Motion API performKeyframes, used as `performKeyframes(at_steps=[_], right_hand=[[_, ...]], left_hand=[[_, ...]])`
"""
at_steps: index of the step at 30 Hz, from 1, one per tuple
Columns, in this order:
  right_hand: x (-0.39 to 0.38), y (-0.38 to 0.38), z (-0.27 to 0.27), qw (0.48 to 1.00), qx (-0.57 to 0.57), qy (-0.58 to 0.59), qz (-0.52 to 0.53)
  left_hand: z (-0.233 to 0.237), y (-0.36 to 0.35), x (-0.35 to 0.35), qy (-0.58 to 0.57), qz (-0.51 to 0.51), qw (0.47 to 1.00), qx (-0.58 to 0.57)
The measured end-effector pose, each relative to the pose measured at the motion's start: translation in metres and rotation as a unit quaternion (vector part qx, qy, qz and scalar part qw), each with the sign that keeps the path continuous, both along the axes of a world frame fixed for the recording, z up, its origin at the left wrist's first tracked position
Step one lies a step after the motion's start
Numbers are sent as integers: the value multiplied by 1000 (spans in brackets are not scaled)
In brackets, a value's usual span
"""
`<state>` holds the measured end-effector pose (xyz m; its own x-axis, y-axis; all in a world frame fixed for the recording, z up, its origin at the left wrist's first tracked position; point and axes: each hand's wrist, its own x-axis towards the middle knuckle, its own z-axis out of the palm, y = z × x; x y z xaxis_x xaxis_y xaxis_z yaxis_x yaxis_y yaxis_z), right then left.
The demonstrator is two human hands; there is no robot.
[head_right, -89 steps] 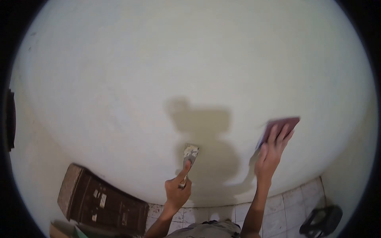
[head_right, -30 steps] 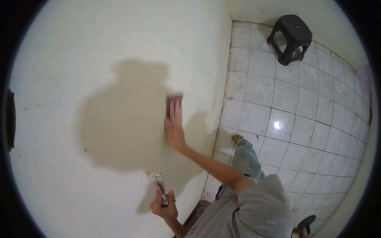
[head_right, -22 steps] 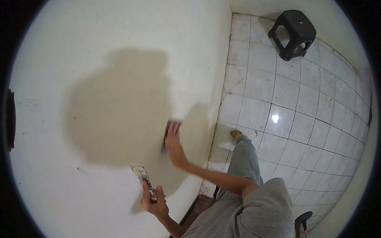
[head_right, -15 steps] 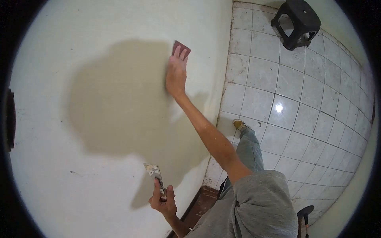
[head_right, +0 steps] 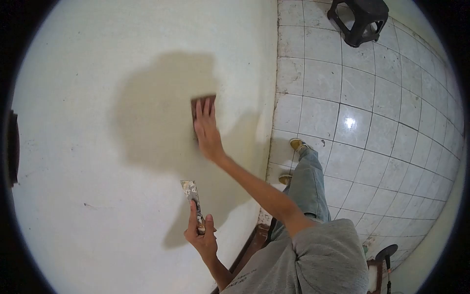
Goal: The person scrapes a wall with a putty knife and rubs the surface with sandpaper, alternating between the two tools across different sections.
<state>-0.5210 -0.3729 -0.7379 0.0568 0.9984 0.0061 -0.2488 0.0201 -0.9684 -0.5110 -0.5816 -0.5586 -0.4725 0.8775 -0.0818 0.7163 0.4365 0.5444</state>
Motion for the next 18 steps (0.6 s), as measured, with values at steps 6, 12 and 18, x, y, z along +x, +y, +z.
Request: performKeyframes(at_steps=[6, 12, 18], right_hand=[[6, -7, 4, 1000, 0, -28, 1], [-9, -154, 0, 992, 15, 18, 126], [-82, -174, -53, 886, 75, -424, 171]], left_hand=[[8, 0, 16, -121, 98, 988, 21], [-17, 25, -14, -84, 9, 996, 36], [-49, 57, -24, -79, -84, 990, 77]])
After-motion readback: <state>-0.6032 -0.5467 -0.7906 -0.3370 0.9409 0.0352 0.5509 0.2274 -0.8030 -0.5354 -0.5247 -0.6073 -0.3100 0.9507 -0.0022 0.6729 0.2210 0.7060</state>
